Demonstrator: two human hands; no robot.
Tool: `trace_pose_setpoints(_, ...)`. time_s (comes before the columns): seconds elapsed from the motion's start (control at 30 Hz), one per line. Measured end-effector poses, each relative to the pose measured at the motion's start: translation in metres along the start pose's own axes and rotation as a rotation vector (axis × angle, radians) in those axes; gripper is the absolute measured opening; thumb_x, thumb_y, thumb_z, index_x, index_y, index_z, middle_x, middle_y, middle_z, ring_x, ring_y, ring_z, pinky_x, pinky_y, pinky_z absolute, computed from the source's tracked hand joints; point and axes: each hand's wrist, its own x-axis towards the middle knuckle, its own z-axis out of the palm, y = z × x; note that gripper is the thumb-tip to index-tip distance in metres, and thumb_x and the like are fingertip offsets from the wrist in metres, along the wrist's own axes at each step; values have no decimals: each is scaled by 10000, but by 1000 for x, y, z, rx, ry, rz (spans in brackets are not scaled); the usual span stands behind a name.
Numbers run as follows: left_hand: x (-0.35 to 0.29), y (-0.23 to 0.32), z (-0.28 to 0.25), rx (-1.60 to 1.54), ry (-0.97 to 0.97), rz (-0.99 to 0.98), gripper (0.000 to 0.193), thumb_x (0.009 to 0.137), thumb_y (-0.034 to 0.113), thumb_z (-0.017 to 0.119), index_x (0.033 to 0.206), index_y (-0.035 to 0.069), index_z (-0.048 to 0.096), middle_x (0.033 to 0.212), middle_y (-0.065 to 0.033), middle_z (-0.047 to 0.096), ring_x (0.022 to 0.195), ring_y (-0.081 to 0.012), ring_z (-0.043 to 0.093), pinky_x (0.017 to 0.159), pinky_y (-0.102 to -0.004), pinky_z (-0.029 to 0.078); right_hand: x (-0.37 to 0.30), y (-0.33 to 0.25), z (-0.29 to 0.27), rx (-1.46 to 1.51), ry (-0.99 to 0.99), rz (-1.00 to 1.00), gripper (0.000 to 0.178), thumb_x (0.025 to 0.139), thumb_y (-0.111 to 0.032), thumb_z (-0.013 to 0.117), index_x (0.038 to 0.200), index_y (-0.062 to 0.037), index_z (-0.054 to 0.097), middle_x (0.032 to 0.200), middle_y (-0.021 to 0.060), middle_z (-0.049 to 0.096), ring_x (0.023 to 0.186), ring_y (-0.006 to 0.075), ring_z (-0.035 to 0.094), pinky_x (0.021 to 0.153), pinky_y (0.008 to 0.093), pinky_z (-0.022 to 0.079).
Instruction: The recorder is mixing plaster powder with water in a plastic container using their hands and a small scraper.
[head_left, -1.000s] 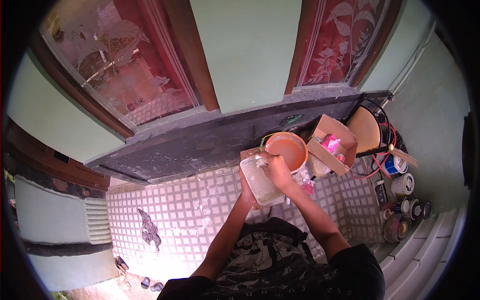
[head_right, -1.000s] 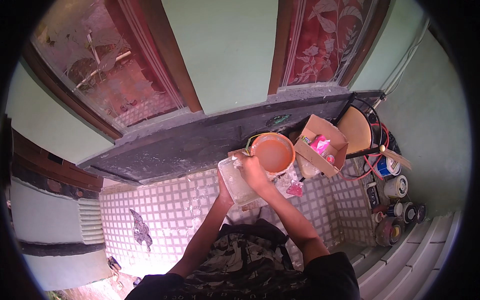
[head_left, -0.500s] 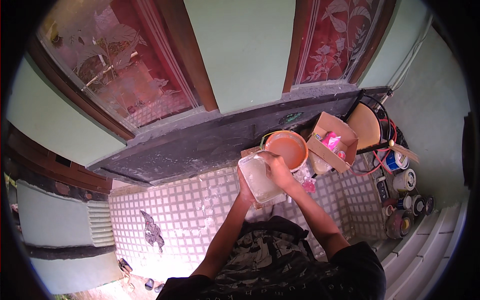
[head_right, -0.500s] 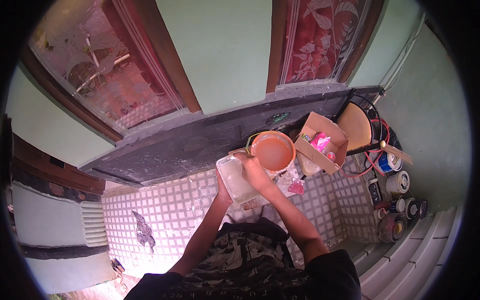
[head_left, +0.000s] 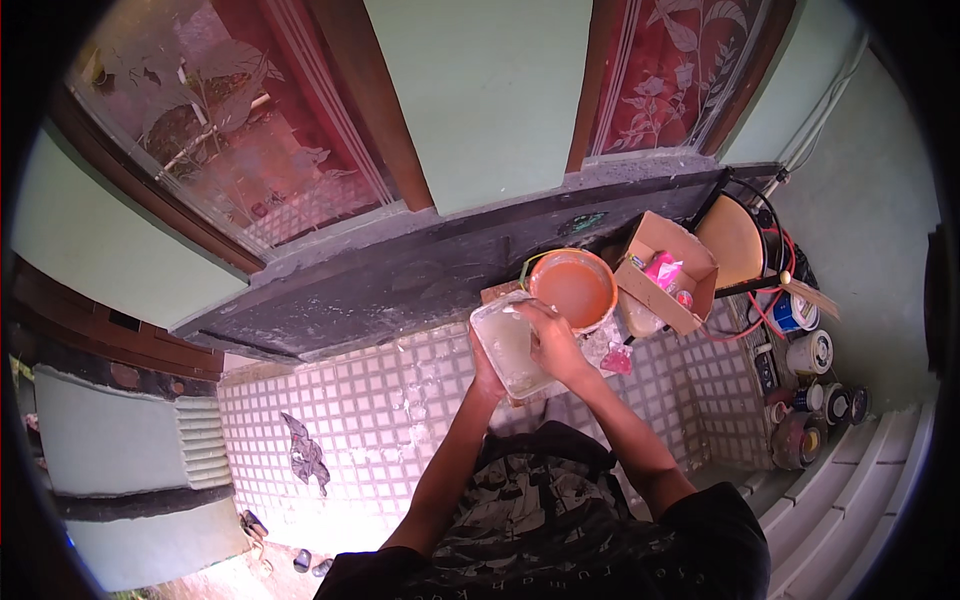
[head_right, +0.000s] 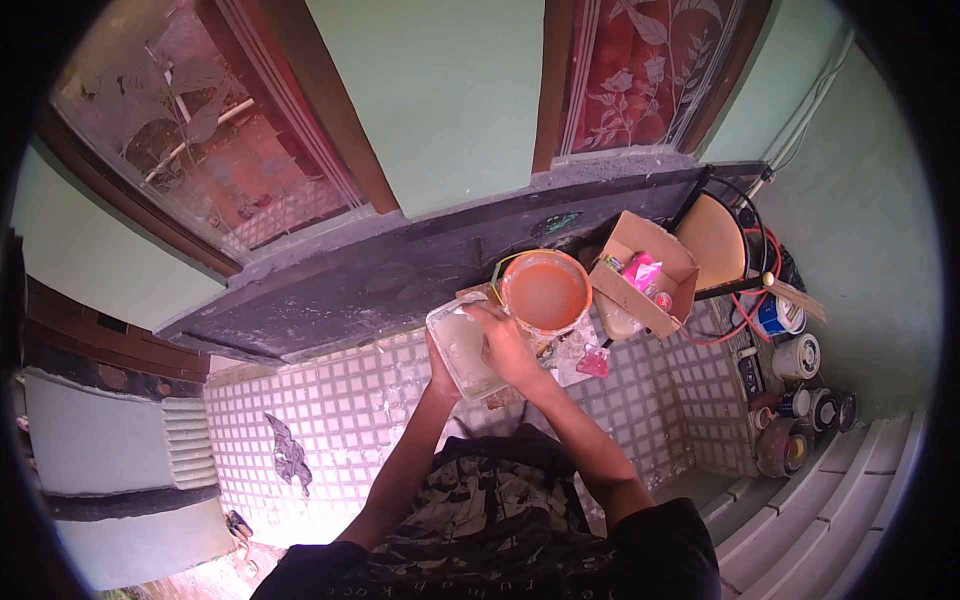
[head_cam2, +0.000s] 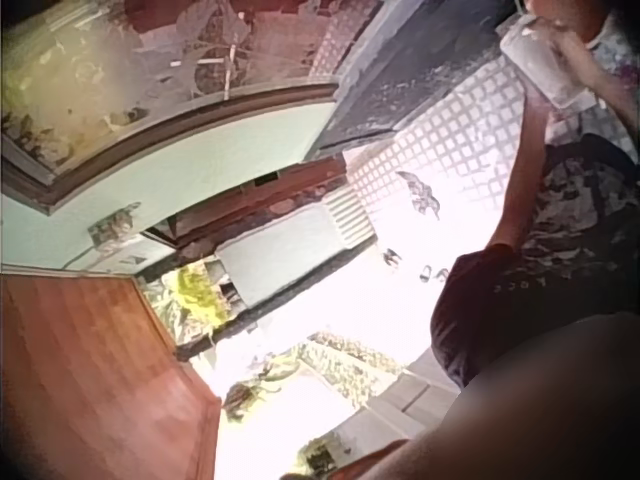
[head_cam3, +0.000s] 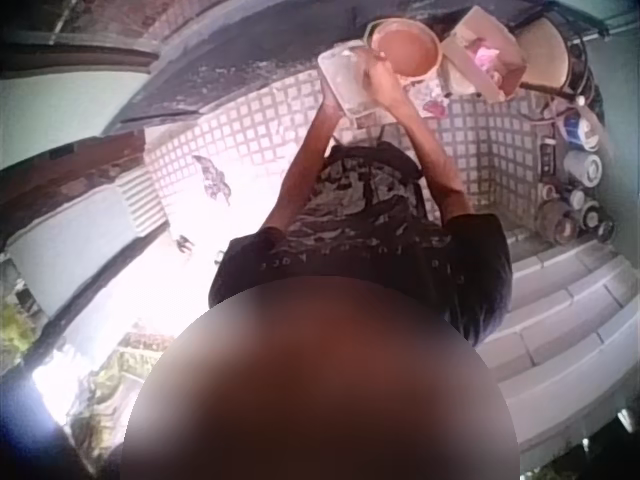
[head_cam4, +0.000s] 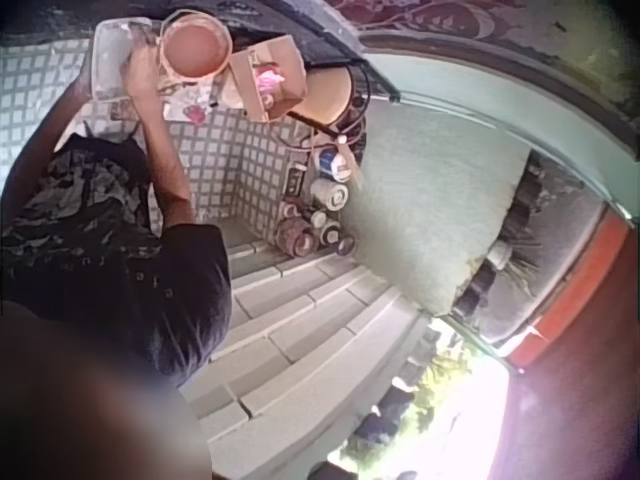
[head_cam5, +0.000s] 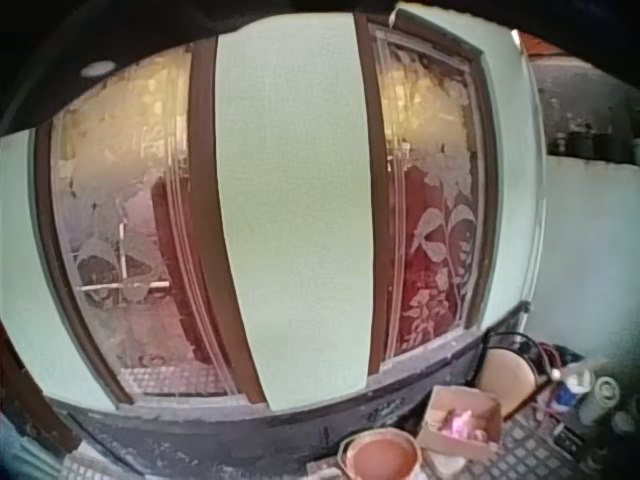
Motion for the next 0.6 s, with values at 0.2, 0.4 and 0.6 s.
trace_pose_setpoints(0.2,-3,5,5,89,-76,59,860,808,761,350,1388,128,365,1326,-97,481,1170,-261,519,995,-433,425,-8,-7,-10,207,-45,138,386,634,90,623,1002,-25,628,1047,186,599,1010,366,579,895,402,461)
trace_pose_setpoints(0.4,-3,9,-2,55,-86,-45,917,791,790,317,1404,109,342,1341,-118,473,1189,-292,501,995,-458,418,-33,0,-2,-143,-363,-197,319,652,9,661,949,-103,688,1191,193,528,1146,388,487,1011,433,376)
trace_pose_setpoints(0.6,0,22,14,42,-56,-104,893,803,788,271,1377,114,387,1321,-114,495,1179,-297,506,996,-451,413,-31,7,-8,-135,-237,-173,365,656,37,632,1001,-79,657,1106,174,518,1041,372,519,926,439,410)
